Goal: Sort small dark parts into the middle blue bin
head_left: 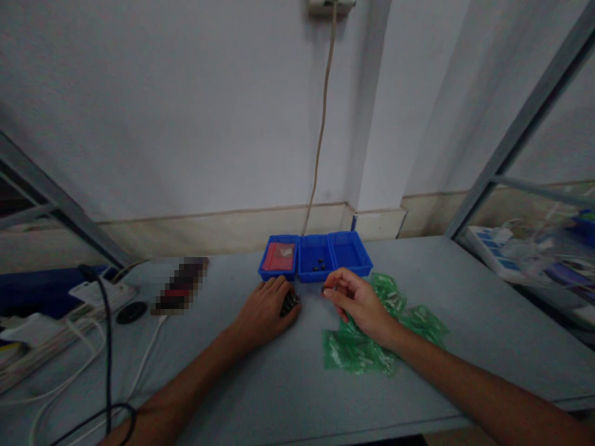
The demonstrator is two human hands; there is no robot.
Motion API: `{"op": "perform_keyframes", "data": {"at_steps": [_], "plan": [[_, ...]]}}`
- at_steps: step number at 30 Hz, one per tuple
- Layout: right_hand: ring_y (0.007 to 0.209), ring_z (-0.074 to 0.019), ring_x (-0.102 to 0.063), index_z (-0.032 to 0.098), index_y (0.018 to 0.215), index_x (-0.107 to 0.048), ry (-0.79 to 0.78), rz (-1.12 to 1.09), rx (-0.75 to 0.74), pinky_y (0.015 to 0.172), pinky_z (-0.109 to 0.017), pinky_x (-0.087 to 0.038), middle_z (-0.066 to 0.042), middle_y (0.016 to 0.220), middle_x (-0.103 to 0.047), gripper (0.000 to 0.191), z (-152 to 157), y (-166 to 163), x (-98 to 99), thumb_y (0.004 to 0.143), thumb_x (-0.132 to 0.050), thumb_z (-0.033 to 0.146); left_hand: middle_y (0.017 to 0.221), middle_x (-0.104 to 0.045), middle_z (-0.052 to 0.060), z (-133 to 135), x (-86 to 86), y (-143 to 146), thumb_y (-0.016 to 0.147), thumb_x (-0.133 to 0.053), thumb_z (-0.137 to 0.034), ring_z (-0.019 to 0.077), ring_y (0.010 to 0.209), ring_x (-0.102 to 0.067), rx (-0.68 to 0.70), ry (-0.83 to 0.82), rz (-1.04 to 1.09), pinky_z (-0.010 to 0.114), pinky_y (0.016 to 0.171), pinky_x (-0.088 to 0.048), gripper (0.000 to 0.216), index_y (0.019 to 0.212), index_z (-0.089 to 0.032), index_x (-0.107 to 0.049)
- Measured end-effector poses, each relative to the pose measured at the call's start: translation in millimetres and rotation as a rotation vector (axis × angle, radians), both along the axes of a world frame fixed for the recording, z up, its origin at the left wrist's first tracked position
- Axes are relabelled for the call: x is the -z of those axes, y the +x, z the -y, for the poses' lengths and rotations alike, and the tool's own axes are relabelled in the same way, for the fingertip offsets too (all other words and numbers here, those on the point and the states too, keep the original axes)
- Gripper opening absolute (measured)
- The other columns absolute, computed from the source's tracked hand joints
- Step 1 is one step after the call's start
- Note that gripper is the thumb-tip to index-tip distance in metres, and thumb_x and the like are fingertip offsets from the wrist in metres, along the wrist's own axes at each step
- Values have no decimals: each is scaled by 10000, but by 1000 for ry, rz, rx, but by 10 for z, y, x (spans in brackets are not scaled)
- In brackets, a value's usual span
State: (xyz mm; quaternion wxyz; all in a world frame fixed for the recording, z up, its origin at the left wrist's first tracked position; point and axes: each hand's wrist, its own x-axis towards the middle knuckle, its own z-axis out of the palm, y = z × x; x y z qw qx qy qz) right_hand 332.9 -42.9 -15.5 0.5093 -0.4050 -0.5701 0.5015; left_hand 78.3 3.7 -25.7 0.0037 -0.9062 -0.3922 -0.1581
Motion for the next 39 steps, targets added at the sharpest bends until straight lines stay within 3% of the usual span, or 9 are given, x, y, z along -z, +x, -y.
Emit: {"op": "perform_keyframes", "data": {"at_steps": [15,21,24,31,35,39], "plan": [[504,-102,-477,234,977,-690,64,81,7,469,-234,-374,79,670,-532,254,23,-10,37,900,-848,417,1130,-670,107,-4,2,-18,1036,-624,-401,312,1039,-640,-6,-8,-52,473,916,-521,199,1092,-211,-609],[500,-81,-497,218,984,-698,-126,-126,-75,448,-218,-386,8,853,-717,337,22,-4,-61,901,-826,519,1118,-669,104,-7,-7,-14,1042,-615,-407,305,1019,-639,-5,-10,-46,470,908,-524,200,1083,-211,-603],[500,-76,-487,205,934,-690,-212,-216,-82,445,-212,-368,-15,853,-740,396,21,-3,-80,898,-820,577,1115,-671,101,-7,-10,-16,1037,-619,-403,304,1016,-642,-3,-2,-37,464,903,-521,190,1074,-217,-604],[458,-56,-391,182,807,-636,-371,-390,-34,408,-191,-254,56,637,-556,553,-12,6,-36,754,-924,651,1141,-673,110,-11,-3,-19,1037,-643,-407,327,1059,-649,-4,-23,-42,487,939,-519,207,1091,-209,-616],[450,-51,-285,192,754,-580,-367,-442,-78,417,-195,-226,94,577,-429,548,-52,37,-7,835,-872,649,1141,-681,105,-10,-2,-19,1037,-645,-408,324,1053,-651,-2,-2,-26,488,944,-520,200,1084,-217,-610],[457,-55,-259,201,742,-557,-361,-478,-83,421,-194,-233,103,572,-395,540,-71,51,3,846,-875,625,1124,-683,96,-3,-14,-18,1044,-635,-409,316,1045,-651,1,2,-32,479,933,-524,192,1080,-222,-605]]}}
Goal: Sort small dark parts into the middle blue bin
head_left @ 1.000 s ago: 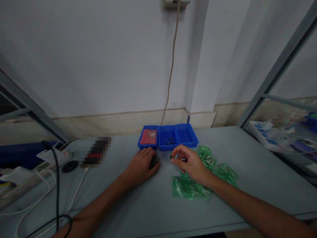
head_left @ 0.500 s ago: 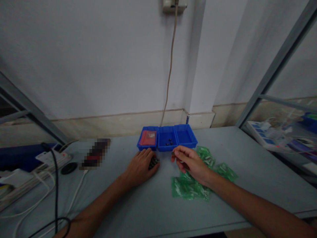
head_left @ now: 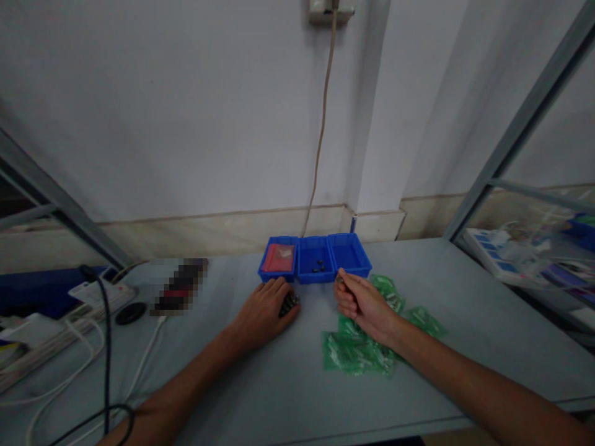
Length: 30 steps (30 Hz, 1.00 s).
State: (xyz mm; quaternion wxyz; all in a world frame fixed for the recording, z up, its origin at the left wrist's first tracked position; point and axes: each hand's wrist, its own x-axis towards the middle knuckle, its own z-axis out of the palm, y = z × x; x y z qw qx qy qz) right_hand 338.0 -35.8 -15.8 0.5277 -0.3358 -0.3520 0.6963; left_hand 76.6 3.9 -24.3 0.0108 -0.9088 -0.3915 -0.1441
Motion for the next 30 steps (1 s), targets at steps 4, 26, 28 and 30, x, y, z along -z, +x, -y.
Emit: {"op": "perform_keyframes", "data": {"at_steps": [4,26,28,30], "plan": [[484,-62,-358,195,836,-634,38,91,99,412,-188,-273,55,688,-544,474,0,-9,3,836,-886,596,1118,-684,93,3,-12,1,1051,-624,-416,307,1031,-650,1,-13,0,472,916,-526,193,1077,-226,-606],[715,-147,-660,283,1400,-680,322,484,208,419,-197,-477,-117,1440,-691,526,-87,20,76,914,-792,449,1096,-682,85,-11,23,-2,1064,-601,-405,290,1010,-651,30,-1,58,452,917,-528,183,1072,-223,-620],[730,-155,-673,314,1497,-624,338,508,175,418,-207,-473,-123,1530,-638,604,-85,29,98,931,-782,452,1107,-681,88,-14,24,0,1060,-613,-409,295,1013,-651,29,-5,51,457,915,-527,190,1084,-221,-619],[744,-164,-672,341,1543,-587,387,574,177,442,-228,-479,-113,1563,-612,614,-78,33,122,963,-759,446,1115,-681,88,-17,25,1,1053,-630,-412,298,1014,-651,26,-7,41,457,910,-526,190,1085,-225,-617]]}}
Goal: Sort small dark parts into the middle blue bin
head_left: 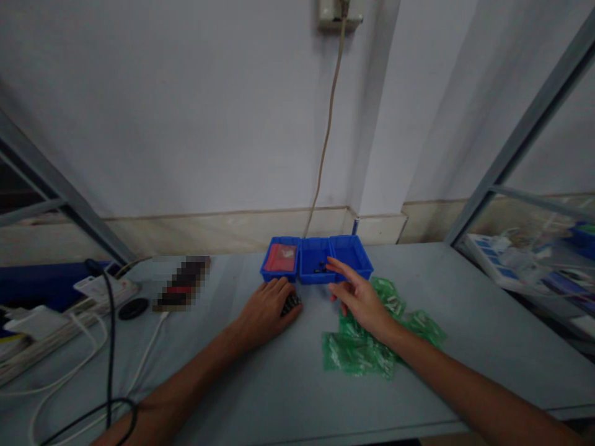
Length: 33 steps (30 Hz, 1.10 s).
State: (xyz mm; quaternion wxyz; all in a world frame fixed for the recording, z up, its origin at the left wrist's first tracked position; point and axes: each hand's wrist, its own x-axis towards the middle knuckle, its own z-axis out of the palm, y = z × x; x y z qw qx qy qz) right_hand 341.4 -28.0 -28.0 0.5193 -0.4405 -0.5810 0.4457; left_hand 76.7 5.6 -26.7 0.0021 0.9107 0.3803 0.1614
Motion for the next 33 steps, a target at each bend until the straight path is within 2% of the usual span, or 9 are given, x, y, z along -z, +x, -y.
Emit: {"op": "perform_keyframes", "data": {"at_steps": [2,5,7,10,14,18,23,28,33], "plan": [[787,-181,-669,331,1489,-640,93,142,11,543,-266,-524,-101,1473,-666,496,20,-3,15,1007,-724,413,1120,-682,87,0,-3,-1,1048,-642,-407,298,1021,-652,-5,-3,-8,452,912,-526,183,1082,-230,-614],[941,-227,-685,287,1359,-733,256,411,-54,834,-368,-578,-90,1247,-724,305,77,-24,13,1067,-661,335,1109,-681,84,6,-17,-8,1045,-648,-397,303,1034,-652,-4,-5,-13,456,921,-527,175,1079,-230,-610],[1150,-266,-666,287,1467,-673,331,557,-165,1042,-443,-533,-103,1304,-695,374,122,-43,6,1099,-608,291,1107,-678,86,13,-31,-16,1039,-650,-383,309,1045,-653,7,-8,-10,461,928,-527,167,1083,-226,-612],[1317,-307,-586,323,1578,-584,388,748,-268,1168,-517,-457,-114,1405,-646,463,175,-69,1,1117,-573,282,1115,-673,93,22,-48,-26,1032,-645,-344,312,1058,-652,22,-14,-9,458,931,-528,143,1097,-219,-620],[1308,-334,-565,352,1609,-549,410,922,-315,1155,-562,-460,-119,1430,-632,491,204,-90,-17,1124,-549,283,1116,-673,93,23,-48,-31,1041,-632,-335,307,1056,-651,25,-15,-23,448,923,-528,137,1116,-221,-622],[1272,-337,-565,314,1567,-574,417,956,-297,1122,-555,-487,-124,1415,-642,447,212,-103,-33,1121,-566,313,1127,-673,94,18,-30,-28,1046,-635,-340,307,1065,-648,20,-10,-34,451,933,-523,145,1125,-220,-616],[1253,-316,-572,244,1417,-605,442,896,-260,1120,-523,-487,-112,1361,-667,308,215,-102,-39,1112,-600,281,1115,-666,92,27,-29,-10,1029,-648,-323,304,1064,-644,5,-10,-39,449,952,-520,150,1122,-211,-613],[1172,-300,-602,227,1225,-635,429,896,-224,1048,-476,-511,-94,1237,-695,123,209,-105,-63,1105,-606,232,1090,-667,85,42,-37,21,1032,-635,-329,303,1040,-640,-16,-11,-43,451,935,-515,129,1085,-213,-610],[1117,-291,-618,218,1130,-640,418,941,-197,1007,-451,-505,-83,1152,-699,48,196,-106,-51,1094,-618,194,1088,-667,88,49,-22,42,1024,-618,-302,307,1039,-635,-38,-1,-46,464,931,-507,113,1084,-206,-611]]}}
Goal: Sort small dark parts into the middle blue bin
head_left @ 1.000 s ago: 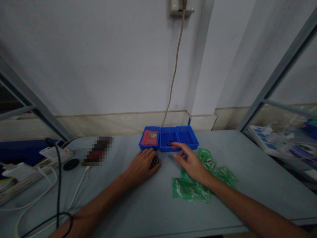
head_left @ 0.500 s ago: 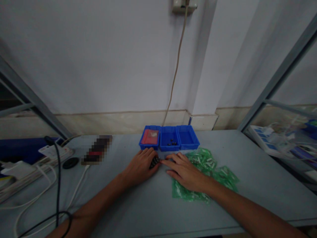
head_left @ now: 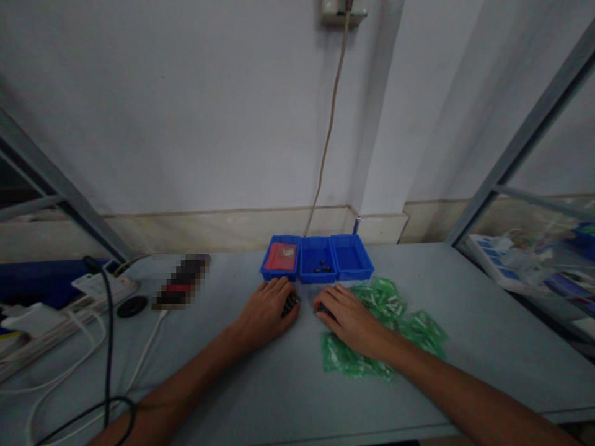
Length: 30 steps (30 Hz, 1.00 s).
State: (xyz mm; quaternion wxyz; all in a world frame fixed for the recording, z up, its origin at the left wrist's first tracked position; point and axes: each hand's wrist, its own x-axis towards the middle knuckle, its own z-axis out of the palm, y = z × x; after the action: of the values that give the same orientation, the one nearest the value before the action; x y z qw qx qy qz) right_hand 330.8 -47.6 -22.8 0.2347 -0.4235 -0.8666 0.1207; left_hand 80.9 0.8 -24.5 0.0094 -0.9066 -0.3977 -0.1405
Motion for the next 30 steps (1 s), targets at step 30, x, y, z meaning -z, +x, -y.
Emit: {"op": "perform_keyframes", "data": {"at_steps": [30], "plan": [[1033,-272,-641,219,1052,-627,-4,5,48,947,-414,-489,-70,1068,-703,82,-13,10,25,1088,-596,152,1148,-650,78,0,68,9,1058,-608,-322,291,1050,-625,31,31,53,450,960,-505,226,1268,-258,-661]]}}
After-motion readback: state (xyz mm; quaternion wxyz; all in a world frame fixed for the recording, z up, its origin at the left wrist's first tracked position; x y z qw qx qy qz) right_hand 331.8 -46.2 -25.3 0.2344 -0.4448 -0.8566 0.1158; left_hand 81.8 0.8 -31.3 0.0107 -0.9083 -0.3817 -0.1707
